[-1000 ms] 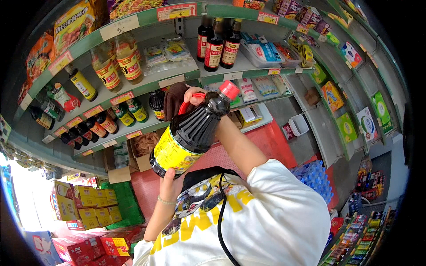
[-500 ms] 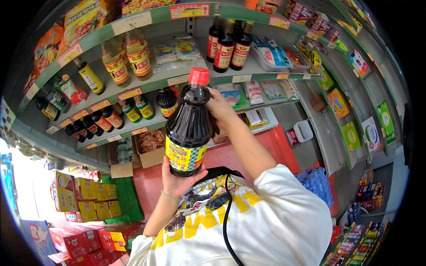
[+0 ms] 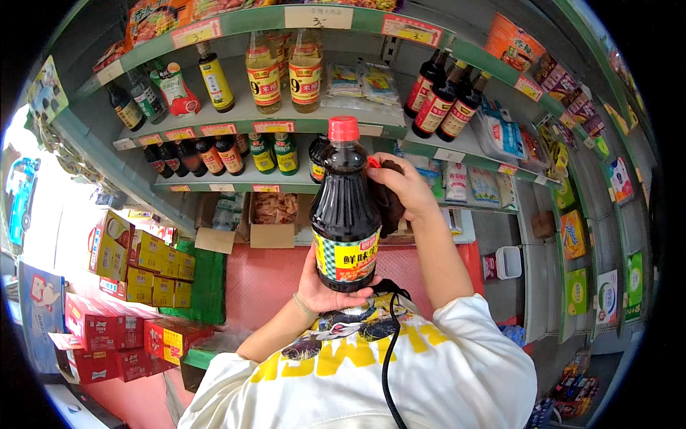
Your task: The person wipes a soy sauce bottle with a dark cloth, places it on a shelf, then squats to wipe a lower shelf surface. They open a cardboard box, remove a snack packet, walk to a counter, and return to continue wiping the shelf before wringing the cloth in a bucket.
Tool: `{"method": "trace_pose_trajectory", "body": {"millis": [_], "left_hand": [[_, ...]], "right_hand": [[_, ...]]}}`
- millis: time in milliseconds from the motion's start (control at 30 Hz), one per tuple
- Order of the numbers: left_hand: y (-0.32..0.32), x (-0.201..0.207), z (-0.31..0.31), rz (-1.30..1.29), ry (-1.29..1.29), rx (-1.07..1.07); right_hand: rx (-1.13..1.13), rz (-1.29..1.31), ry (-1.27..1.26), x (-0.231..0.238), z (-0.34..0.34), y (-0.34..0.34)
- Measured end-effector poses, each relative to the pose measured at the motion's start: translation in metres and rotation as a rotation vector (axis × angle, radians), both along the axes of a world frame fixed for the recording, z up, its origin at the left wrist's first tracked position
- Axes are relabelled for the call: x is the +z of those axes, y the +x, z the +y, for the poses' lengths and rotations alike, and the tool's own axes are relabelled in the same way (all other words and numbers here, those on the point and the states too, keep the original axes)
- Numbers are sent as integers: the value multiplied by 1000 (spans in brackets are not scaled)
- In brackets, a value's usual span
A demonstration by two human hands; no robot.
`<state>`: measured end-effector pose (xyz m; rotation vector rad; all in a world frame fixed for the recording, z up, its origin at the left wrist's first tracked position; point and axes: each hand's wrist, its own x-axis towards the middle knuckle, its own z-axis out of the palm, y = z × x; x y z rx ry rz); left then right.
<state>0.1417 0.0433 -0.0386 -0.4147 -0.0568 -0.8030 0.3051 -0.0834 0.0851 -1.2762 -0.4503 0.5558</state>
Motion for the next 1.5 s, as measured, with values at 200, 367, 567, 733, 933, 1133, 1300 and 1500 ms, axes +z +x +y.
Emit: {"method": "trace_pose_trajectory", "body": {"millis": [200, 367, 567, 733, 933, 1133, 1300, 1500], "left_hand": [[13, 4, 23, 47, 982, 540], [23, 17, 49, -616, 1731, 1280], [25, 16, 24, -430, 1536, 1448], [19, 18, 26, -315, 1534, 1351], [15, 26, 32, -506, 1704, 1343], [15, 30, 14, -288, 1435, 1277], [16, 16, 19, -264, 1527, 1256], [11, 9, 12, -254, 1547, 1223]], "right_hand": [[65, 134, 22, 13, -3, -22], [108, -123, -34, -2, 8, -33], [202, -164, -217, 0, 21, -31], [172, -497, -80, 26, 33, -19], [306, -1463, -202, 99, 81, -14], [176, -1092, -174, 65, 113, -10], [-14, -713, -22, 37, 113, -4], [-201, -1200, -85, 17, 85, -10]]}}
